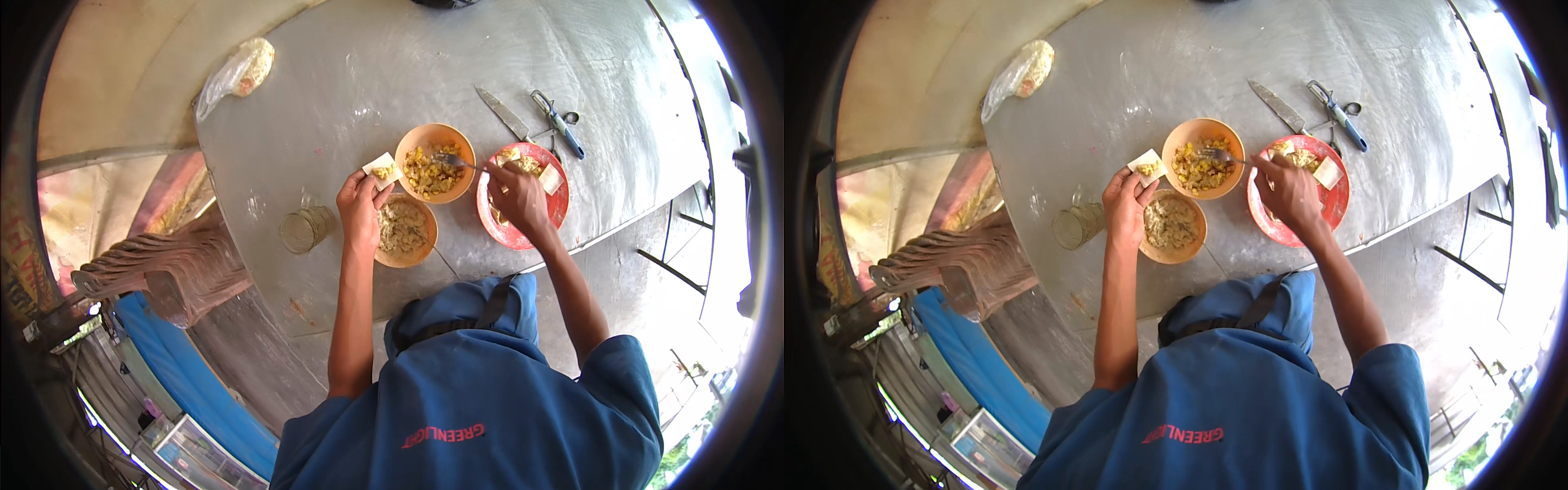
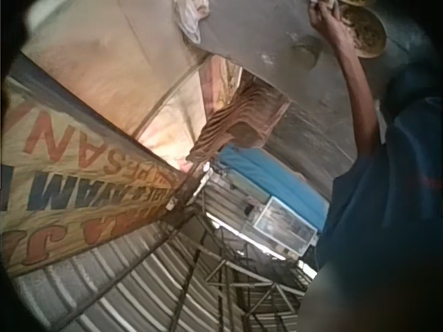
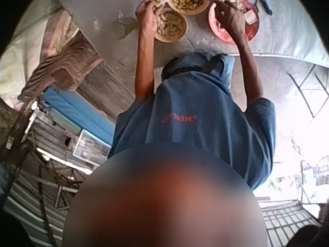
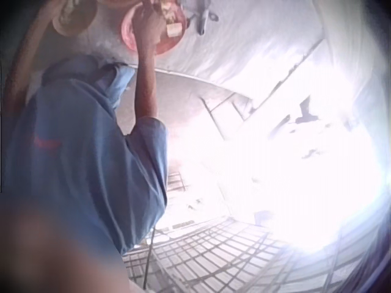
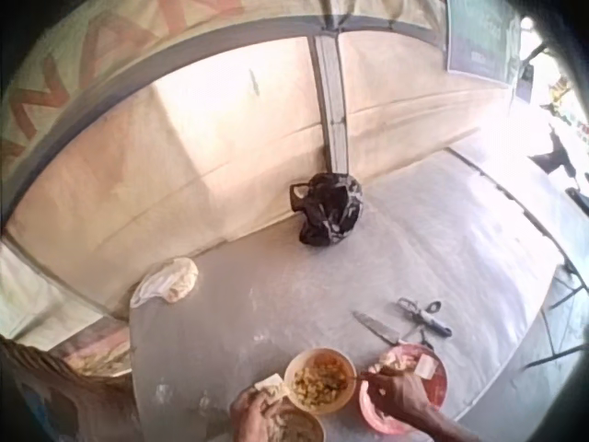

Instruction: The person assembles food by placing fillings onto flatbread pieces and folding them. They use a fork to transfer fillings from bowls onto the flatbread and then fold the pieces by hand.

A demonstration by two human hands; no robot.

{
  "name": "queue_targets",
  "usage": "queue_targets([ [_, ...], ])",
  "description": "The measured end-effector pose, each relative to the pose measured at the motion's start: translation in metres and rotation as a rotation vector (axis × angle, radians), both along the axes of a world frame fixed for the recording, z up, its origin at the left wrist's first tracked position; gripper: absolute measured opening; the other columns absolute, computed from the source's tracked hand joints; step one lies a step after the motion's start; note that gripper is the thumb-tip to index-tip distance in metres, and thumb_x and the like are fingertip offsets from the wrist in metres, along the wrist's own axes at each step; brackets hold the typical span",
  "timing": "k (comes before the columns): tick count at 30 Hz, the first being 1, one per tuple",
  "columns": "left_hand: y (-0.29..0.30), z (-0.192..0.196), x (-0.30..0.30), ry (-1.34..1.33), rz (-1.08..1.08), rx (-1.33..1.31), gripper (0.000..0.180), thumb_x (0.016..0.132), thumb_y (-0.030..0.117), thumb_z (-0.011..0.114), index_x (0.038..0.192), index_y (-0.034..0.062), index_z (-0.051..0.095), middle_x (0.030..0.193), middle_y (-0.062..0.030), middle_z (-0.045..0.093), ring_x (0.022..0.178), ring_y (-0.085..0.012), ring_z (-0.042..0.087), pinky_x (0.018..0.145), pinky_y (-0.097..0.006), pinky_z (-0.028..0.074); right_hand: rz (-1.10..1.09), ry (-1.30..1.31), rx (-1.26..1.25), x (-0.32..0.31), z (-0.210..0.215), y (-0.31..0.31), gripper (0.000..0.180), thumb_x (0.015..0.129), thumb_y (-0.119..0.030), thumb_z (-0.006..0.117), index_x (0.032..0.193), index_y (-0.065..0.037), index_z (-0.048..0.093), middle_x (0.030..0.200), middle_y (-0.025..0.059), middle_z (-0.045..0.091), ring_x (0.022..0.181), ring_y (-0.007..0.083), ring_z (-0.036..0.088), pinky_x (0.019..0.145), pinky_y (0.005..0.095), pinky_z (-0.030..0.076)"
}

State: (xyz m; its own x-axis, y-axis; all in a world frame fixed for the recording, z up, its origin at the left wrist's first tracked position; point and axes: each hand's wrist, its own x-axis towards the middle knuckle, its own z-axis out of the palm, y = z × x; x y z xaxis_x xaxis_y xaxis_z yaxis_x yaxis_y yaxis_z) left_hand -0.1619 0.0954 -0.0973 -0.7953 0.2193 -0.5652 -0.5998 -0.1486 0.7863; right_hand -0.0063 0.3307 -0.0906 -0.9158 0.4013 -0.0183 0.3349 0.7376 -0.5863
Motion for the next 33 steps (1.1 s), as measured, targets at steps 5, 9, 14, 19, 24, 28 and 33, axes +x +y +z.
queue_targets([
  [5, 0.001, -0.007, 0.005, -0.016, 0.045, -0.017, 0.018, 0.100, 0.002, 0.049, 0.115, -0.0054, 0.055, 0.111, -0.0162, 0.064, 0.104, -0.0241, 0.067, 0.091, -0.038, 0.062, 0.265, 0.084, 0.243, -0.067, 0.003, 0.033, 0.021, 0.087, -0.012, 0.064, 0.106, -0.011, 0.073, 0.079, 0.0082, 0.060, 0.074, 0.0261, 0.065, 0.062, 0.0407, 0.055],
  [9, 0.003, -0.013, 0.007, -0.123, 0.082, 0.062, 0.018, 0.101, 0.002, 0.048, 0.117, -0.0050, 0.052, 0.114, -0.0161, 0.063, 0.105, -0.0259, 0.068, 0.090, -0.041, 0.062, 0.524, 0.031, 0.259, -0.103, 0.006, 0.044, 0.021, 0.083, -0.008, 0.068, 0.104, -0.010, 0.073, 0.078, 0.0070, 0.060, 0.077, 0.0250, 0.064, 0.067, 0.0385, 0.055],
  [14, 0.006, -0.017, 0.013, -0.117, 0.114, 0.094, 0.017, 0.102, 0.004, 0.048, 0.117, -0.0038, 0.050, 0.116, -0.0164, 0.062, 0.105, -0.0268, 0.068, 0.091, -0.042, 0.063, 0.615, -0.097, 0.102, -0.109, 0.004, 0.034, 0.021, 0.081, -0.010, 0.069, 0.101, -0.008, 0.075, 0.081, 0.0088, 0.064, 0.078, 0.0279, 0.066, 0.068, 0.0421, 0.054],
  [19, 0.009, -0.017, 0.018, -0.094, 0.087, 0.084, 0.019, 0.102, 0.004, 0.048, 0.119, -0.0034, 0.050, 0.116, -0.0155, 0.062, 0.107, -0.0261, 0.067, 0.093, -0.040, 0.062, 0.529, -0.178, -0.017, -0.095, -0.002, 0.034, 0.018, 0.080, -0.015, 0.070, 0.094, -0.007, 0.077, 0.083, 0.0119, 0.069, 0.076, 0.0305, 0.068, 0.071, 0.0434, 0.053],
  [24, 0.008, -0.009, 0.025, -0.063, 0.095, 0.043, 0.020, 0.102, 0.005, 0.048, 0.121, -0.0030, 0.050, 0.119, -0.0150, 0.061, 0.109, -0.0240, 0.066, 0.095, -0.039, 0.060, 0.409, -0.250, -0.179, -0.085, -0.016, 0.042, 0.024, 0.080, -0.025, 0.070, 0.097, -0.011, 0.079, 0.087, 0.0151, 0.074, 0.077, 0.0311, 0.070, 0.072, 0.0409, 0.055],
  [28, 0.005, -0.003, 0.028, -0.057, 0.158, 0.069, 0.021, 0.102, 0.004, 0.047, 0.122, -0.0035, 0.049, 0.121, -0.0154, 0.060, 0.110, -0.0239, 0.065, 0.097, -0.038, 0.058, 0.353, -0.247, -0.288, -0.075, -0.015, 0.047, 0.026, 0.083, -0.026, 0.069, 0.102, -0.011, 0.079, 0.085, 0.0156, 0.073, 0.074, 0.0273, 0.070, 0.070, 0.0388, 0.055],
  [33, 0.008, 0.001, 0.030, -0.056, 0.119, 0.118, 0.023, 0.101, 0.003, 0.046, 0.122, -0.0039, 0.045, 0.121, -0.0182, 0.059, 0.110, -0.0265, 0.065, 0.097, -0.038, 0.058, 0.266, -0.330, -0.317, -0.067, 0.015, 0.056, 0.027, 0.084, -0.024, 0.067, 0.103, -0.010, 0.078, 0.082, 0.0138, 0.073, 0.072, 0.0230, 0.069, 0.070, 0.0376, 0.054],
])
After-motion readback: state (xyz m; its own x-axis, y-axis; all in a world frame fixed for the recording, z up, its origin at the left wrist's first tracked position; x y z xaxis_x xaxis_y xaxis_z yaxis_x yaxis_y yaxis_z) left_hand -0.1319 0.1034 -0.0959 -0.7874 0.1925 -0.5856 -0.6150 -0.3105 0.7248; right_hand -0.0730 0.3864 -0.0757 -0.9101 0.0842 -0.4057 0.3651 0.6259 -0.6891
